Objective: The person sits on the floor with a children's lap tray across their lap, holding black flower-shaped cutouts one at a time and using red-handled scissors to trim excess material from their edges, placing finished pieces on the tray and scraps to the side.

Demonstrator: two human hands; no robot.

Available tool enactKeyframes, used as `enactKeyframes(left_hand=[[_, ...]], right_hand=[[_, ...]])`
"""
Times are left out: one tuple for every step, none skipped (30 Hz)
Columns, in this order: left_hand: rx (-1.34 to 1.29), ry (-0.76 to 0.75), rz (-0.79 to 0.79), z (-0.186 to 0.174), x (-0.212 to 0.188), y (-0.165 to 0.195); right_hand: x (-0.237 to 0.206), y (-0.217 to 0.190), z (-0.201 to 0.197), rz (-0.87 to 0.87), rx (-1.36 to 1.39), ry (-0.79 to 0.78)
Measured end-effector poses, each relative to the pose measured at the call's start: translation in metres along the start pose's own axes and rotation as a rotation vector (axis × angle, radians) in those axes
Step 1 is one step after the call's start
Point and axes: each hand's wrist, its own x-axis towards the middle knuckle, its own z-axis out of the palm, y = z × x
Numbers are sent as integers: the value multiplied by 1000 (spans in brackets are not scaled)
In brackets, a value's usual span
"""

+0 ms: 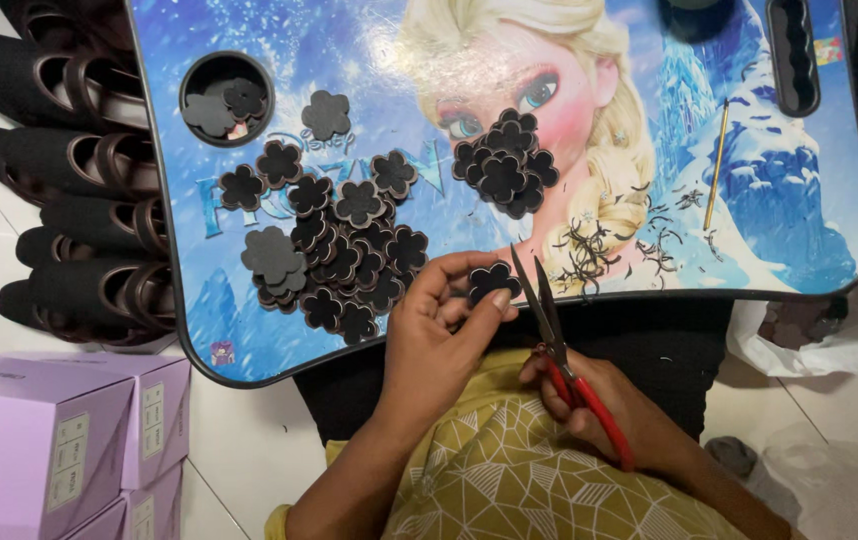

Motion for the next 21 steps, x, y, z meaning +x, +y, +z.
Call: enactKeyframes(left_hand=[[-1,-21,5,2,-1,-2],[-2,-41,8,3,-2,-5],[-3,-62,13,4,-3,-8],[41,-57,11,5,-2,-10],[84,-52,9,6,-3,-12],[126,-48,3,8,-4,-14],[96,-60,-23,9,-5,-16],[68,-72,-45,10,-5,-17],[39,-83,-68,11,-5,-19],[11,-92,-86,12,-6,-21],[-16,-100,-103,14,-5,-22],[-43,-107,-117,15,-4,-24],[-47,-95,-110,17,-5,-24],[-51,-83,-104,20,-6,-25],[-55,-71,-95,22,-7,-26],[-27,-64,-85,24,-6,-26],[0,-57,-77,26,-7,-26],[27,-49,-71,27,-8,-27],[55,-46,-66,27,-8,-27],[84,-43,-59,28,-7,-27],[112,-40,-53,28,-7,-27]], right_hand=[[0,0,0,11,8,3],[0,0,0,22,16,6],[0,0,0,33,24,10],[0,0,-1,38,24,14],[0,0,-2,43,25,19],[-1,0,-2,51,27,25],[-2,1,-2,35,23,34],[-1,1,-3,15,19,42],[-1,2,-4,-3,15,51],[-2,2,-5,-6,3,50],[-3,3,-7,-9,-8,49],[-3,4,-9,-15,-22,47],[-4,5,-9,-22,-27,53],[-5,6,-9,-27,-31,60],[-5,8,-10,-35,-37,66],[-4,10,-11,-40,-54,70],[-4,11,-11,-44,-70,72],[-5,12,-11,-46,-85,75],[-4,14,-11,-49,-78,79],[-4,15,-12,-53,-71,82],[-4,16,-12,-57,-64,86]])
